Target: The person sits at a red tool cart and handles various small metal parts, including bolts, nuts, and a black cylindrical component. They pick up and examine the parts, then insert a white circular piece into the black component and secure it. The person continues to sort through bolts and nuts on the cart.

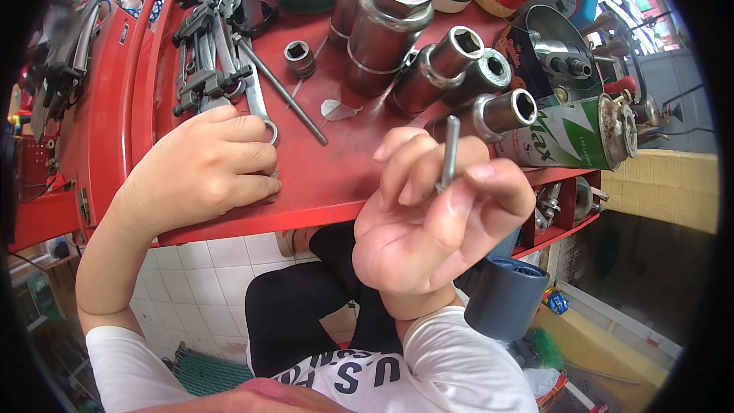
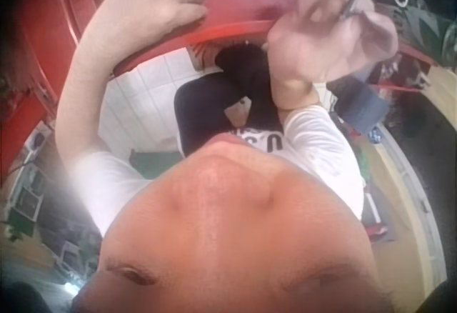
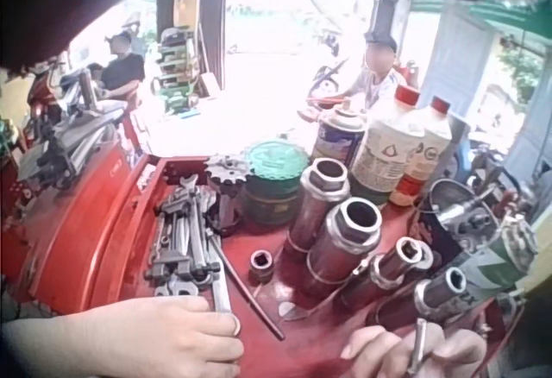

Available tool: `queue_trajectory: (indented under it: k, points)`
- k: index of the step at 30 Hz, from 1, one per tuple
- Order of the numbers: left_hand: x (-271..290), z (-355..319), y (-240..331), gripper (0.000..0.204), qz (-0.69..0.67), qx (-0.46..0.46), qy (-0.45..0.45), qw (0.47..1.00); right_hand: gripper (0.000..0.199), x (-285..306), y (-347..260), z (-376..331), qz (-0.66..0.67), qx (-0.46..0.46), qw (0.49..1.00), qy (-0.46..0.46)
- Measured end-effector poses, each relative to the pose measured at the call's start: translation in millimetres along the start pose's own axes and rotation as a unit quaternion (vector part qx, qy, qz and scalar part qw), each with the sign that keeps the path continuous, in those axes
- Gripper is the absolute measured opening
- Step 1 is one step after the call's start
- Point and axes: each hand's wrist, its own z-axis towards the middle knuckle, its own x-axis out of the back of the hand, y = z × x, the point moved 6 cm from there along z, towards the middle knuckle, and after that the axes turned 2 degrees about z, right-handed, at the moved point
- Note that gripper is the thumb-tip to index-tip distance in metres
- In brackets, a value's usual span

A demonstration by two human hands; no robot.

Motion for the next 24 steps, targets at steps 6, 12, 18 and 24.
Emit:
queue_trajectory:
  k: [6,12,18,24]
  points:
    - [19,-1,-18,0.023,-0.090,0.031,0.086,0.992,0.020,6,1,-2,0.001,0.008,1.000,0.010]
    - [24,-29,-34,0.019,-0.180,0.149,0.075,0.969,0.019,-2,2,-1,-0.018,-0.018,1.000,0.003]
    - [21,-30,-33,0.011,-0.125,0.167,0.039,0.977,0.017,-4,3,-3,-0.016,-0.025,0.999,0.036]
    - [30,-40,-51,0.015,-0.070,0.197,0.152,0.966,0.017,-6,8,-4,-0.038,-0.007,0.999,-0.015]
